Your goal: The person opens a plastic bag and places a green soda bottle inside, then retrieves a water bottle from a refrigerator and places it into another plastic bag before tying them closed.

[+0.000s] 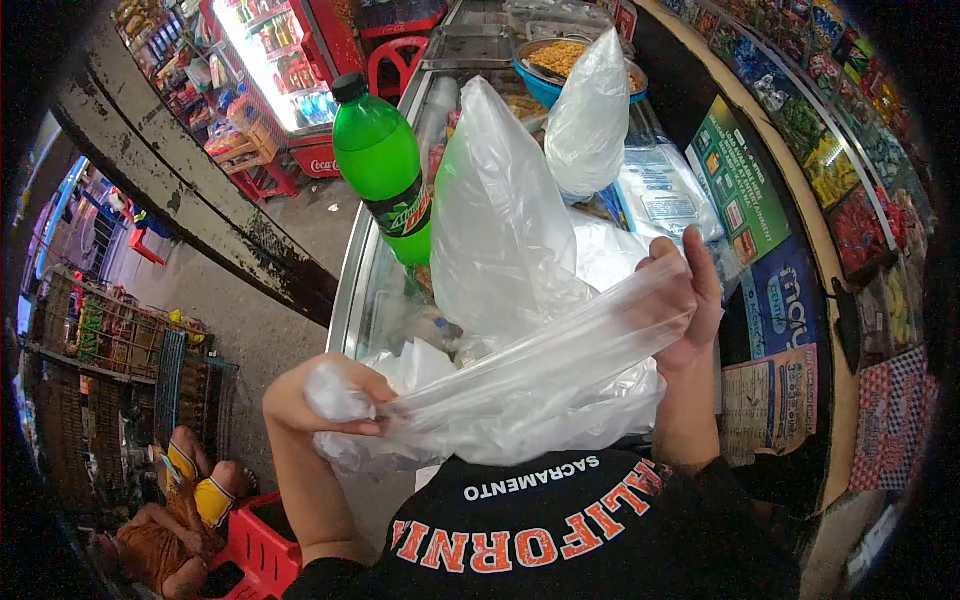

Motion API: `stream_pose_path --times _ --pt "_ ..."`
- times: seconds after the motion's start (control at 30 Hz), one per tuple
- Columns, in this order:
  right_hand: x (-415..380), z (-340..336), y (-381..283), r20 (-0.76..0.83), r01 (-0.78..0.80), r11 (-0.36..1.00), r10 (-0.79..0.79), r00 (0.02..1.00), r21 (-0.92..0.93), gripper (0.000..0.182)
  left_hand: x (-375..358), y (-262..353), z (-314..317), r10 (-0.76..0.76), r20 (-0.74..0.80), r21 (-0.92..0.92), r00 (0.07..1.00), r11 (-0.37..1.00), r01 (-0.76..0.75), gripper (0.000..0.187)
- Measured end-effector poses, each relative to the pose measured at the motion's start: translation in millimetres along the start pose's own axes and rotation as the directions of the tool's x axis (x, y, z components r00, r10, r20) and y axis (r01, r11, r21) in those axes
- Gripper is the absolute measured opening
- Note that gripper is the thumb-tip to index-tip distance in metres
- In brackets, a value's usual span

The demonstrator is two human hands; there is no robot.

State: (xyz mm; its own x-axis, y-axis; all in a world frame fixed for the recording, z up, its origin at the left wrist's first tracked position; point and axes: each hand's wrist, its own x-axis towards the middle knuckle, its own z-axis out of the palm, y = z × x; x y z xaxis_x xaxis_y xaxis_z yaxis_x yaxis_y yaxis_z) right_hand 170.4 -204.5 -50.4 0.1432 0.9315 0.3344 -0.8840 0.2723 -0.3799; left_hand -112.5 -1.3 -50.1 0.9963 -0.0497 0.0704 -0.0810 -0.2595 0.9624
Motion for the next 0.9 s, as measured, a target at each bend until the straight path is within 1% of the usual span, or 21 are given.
stream_pose_path --times 0.03,0.07,0.1,0.13,0.17,0.23,0.27,0.33,0.37,0.4,0.43,0.47,0.5,0.53,0.57,0.63,0.67,0.77,0.83,0.87,0.9 --pt "6 7 -1 0.001 0.0 1.0 0.0 1.0 -0.001 0.04 1 -10 -8 0.001 0.0 0.001 1.0 1.0 -0.001 0.025" --pt "16 21 1 0.016 0.019 0.999 -0.019 1.0 0.026 0.041 7 -20 -20 0.277 0.07 -0.132 0.958 0.955 -0.266 0.03" --pt "25 28 3 0.031 0.037 0.998 -0.039 0.999 0.054 0.045 14 -26 -29 0.535 0.099 -0.276 0.839 0.825 -0.494 0.035" --pt "36 27 4 0.03 0.038 0.998 -0.04 0.999 0.056 0.045 19 -28 -32 0.534 0.099 -0.277 0.84 0.825 -0.492 0.035" --pt "48 24 3 0.086 -0.016 0.999 0.013 0.996 0.042 0.044 27 -29 -34 0.491 -0.114 -0.386 0.864 0.779 -0.494 0.034" --pt "65 12 2 0.145 -0.065 0.998 0.061 0.988 0.021 0.047 49 -29 -33 0.284 -0.486 -0.557 0.826 0.628 -0.543 0.033" --pt "73 -6 4 0.049 -0.068 0.997 0.067 0.997 0.021 0.047 60 -28 -31 0.131 -0.627 -0.609 0.768 0.532 -0.588 0.034" --pt "86 -52 12 -0.146 -0.076 0.997 0.078 0.986 0.024 0.046 89 -22 -20 -0.083 -0.714 -0.627 0.696 0.518 -0.582 0.041" --pt "90 -70 15 -0.245 -0.079 0.997 0.083 0.966 0.026 0.046 102 -19 -14 -0.125 -0.704 -0.616 0.7 0.598 -0.513 0.051" --pt "84 -72 19 -0.294 -0.079 0.997 0.084 0.952 0.026 0.046 85 -81 -46 -0.303 -0.573 -0.65 0.761 0.734 -0.198 0.04" --pt "78 -74 23 -0.343 -0.079 0.996 0.084 0.936 0.027 0.046 85 -116 -53 0.0 -0.46 -0.216 0.888 0.97 -0.112 0.039" --pt "48 -67 39 -0.401 0.016 0.988 -0.077 0.913 -0.154 0.045 88 -91 -27 -0.266 -0.459 -0.341 0.848 0.934 0.108 0.043" --pt "39 -68 41 -0.423 0.058 0.968 -0.159 0.892 -0.243 0.045 88 -103 -13 -0.316 -0.368 -0.446 0.874 0.885 0.132 0.035" --pt "30 -68 44 -0.441 0.091 0.939 -0.24 0.865 -0.333 0.045 101 -88 13 -0.476 -0.509 -0.612 0.717 0.786 0.087 0.04" --pt "32 -74 41 -0.392 0.071 0.978 -0.144 0.909 -0.195 0.041 97 -102 17 -0.482 -0.503 -0.617 0.717 0.782 0.093 0.04" --pt "36 -91 39 -0.246 -0.001 0.996 0.024 0.969 0.093 0.038 89 -137 19 -0.559 -0.418 -0.824 0.716 0.565 -0.04 0.043" --pt "38 -102 37 -0.15 -0.052 0.972 0.087 0.985 0.227 0.04 87 -147 18 -0.517 -0.44 -0.81 0.734 0.581 -0.076 0.034" --pt "34 -146 36 -0.43 -0.102 0.979 0.016 0.903 -0.178 0.045 89 -150 14 -0.492 -0.471 -0.732 0.732 0.681 -0.014 0.031" --pt "27 -153 43 -0.665 -0.169 0.948 -0.056 0.745 -0.27 0.046 92 -162 13 -0.503 -0.487 -0.717 0.714 0.697 0.002 0.031" --pt "23 -158 53 -0.584 -0.219 0.793 -0.201 0.787 -0.569 0.046 94 -171 12 -0.516 -0.505 -0.701 0.692 0.713 0.021 0.031" --pt "19 -164 63 -0.486 -0.252 0.545 -0.341 0.805 -0.8 0.045 96 -184 11 -0.519 -0.503 -0.702 0.691 0.712 0.023 0.031"
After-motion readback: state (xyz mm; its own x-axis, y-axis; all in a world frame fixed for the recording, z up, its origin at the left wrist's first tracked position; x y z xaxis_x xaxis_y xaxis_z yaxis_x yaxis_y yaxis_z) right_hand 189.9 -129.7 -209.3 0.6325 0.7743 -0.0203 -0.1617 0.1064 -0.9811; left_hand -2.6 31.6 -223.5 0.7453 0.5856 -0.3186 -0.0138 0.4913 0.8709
